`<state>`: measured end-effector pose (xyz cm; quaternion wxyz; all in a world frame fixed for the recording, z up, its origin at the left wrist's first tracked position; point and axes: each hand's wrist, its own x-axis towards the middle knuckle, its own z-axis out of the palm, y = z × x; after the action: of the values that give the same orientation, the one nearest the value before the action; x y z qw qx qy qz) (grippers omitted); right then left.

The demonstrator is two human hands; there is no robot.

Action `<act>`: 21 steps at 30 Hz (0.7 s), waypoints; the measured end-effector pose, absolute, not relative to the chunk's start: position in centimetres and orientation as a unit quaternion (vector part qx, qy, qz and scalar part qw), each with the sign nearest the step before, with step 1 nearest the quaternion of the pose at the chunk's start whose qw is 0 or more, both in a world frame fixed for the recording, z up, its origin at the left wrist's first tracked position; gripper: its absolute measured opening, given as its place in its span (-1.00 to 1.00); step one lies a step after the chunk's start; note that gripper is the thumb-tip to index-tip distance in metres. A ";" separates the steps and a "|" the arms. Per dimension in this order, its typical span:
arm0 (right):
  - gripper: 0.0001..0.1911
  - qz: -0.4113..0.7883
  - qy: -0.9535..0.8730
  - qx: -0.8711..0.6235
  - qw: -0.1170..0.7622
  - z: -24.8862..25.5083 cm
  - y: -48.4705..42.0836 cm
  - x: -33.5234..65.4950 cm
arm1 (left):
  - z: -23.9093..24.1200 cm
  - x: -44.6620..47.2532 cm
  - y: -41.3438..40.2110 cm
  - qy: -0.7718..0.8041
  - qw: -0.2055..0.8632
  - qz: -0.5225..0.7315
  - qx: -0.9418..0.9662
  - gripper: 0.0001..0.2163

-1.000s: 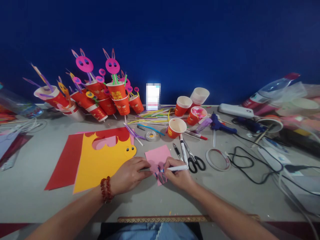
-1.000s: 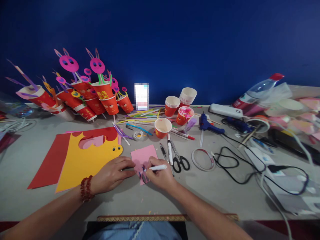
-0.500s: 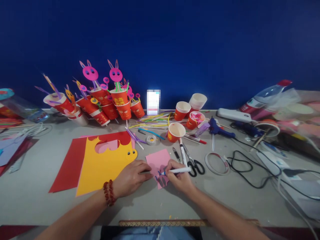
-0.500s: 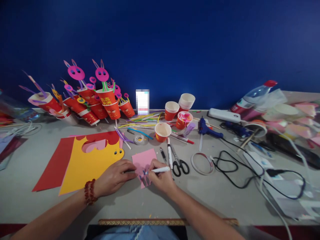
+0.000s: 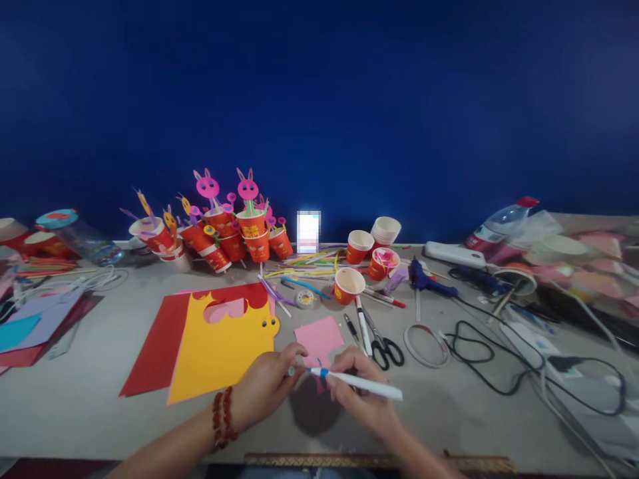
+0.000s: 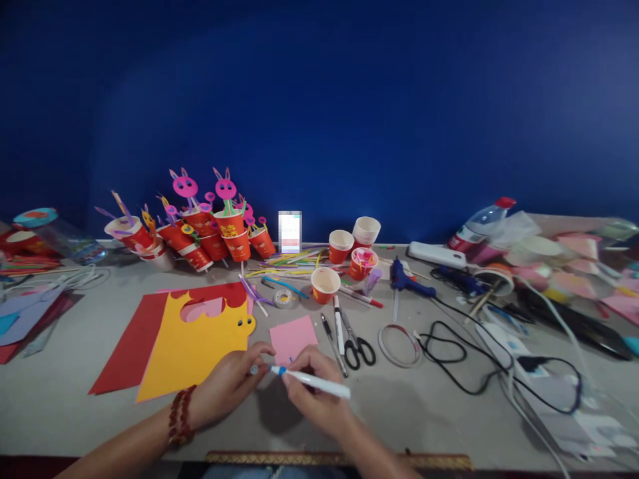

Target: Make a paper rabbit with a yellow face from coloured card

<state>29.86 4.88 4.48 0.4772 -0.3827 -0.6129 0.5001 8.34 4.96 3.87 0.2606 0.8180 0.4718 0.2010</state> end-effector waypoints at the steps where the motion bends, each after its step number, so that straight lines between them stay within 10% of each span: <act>1: -0.85 0.506 -0.613 -0.381 0.473 4.8 4.6 29.5 | 4.0 8.5 4.8 0.471 0.261 0.189 0.821 -0.68; 11: -0.86 0.520 -0.631 -0.374 0.438 4.5 3.5 27.7 | 6.1 9.4 3.5 0.481 0.202 0.063 0.851 -0.56; 21: -0.66 0.697 -0.433 -0.342 0.459 3.0 1.7 26.5 | 5.9 9.1 0.6 0.422 0.255 0.292 0.820 -0.49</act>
<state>26.45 1.68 2.99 0.4589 -0.3423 -0.4325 0.6966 9.10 0.56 5.90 0.2554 0.8196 0.4217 0.2920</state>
